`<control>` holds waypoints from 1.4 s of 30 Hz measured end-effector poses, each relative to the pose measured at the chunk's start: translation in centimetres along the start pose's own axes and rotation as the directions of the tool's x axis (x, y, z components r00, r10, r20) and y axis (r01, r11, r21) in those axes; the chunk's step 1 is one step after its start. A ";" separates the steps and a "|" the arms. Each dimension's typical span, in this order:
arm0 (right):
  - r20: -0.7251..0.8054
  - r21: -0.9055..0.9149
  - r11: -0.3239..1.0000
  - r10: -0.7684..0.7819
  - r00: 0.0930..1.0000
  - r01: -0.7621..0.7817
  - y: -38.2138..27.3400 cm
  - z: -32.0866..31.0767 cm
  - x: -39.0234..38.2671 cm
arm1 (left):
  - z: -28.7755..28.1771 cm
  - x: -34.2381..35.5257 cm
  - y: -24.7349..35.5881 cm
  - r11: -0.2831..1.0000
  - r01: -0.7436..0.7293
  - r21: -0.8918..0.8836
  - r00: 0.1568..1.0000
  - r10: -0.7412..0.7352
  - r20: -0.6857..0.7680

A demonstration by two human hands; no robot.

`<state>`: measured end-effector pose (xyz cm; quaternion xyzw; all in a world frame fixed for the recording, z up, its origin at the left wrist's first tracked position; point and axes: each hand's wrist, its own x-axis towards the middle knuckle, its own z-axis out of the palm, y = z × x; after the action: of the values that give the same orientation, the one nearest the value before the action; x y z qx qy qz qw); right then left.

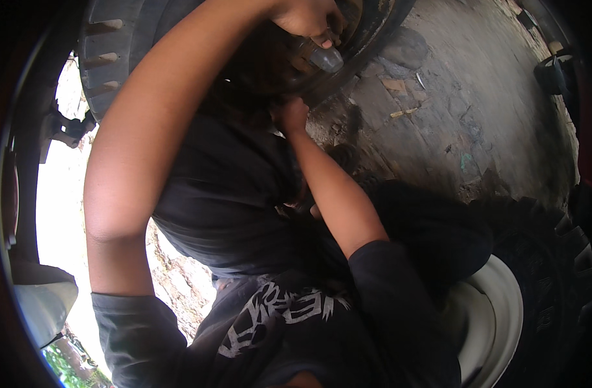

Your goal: The person is working on a vehicle tire, using a tool to adjust the wheel hub and inserting small metal clips into the tire rim. The person is sitting on the ground under the vehicle.

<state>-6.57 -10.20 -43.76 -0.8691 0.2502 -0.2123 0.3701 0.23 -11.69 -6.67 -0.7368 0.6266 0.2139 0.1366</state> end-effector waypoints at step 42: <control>-0.239 0.216 0.956 0.248 0.939 -0.197 5.9 -1.5 4.3 | 1.7 2.3 -0.1 1.000 0.029 0.002 0.999 -0.029 -0.024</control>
<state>-5.69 -17.11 -46.41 -0.7599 0.3731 -0.3055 0.4359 0.36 -12.86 -9.34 -0.7482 0.6177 0.2025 0.1332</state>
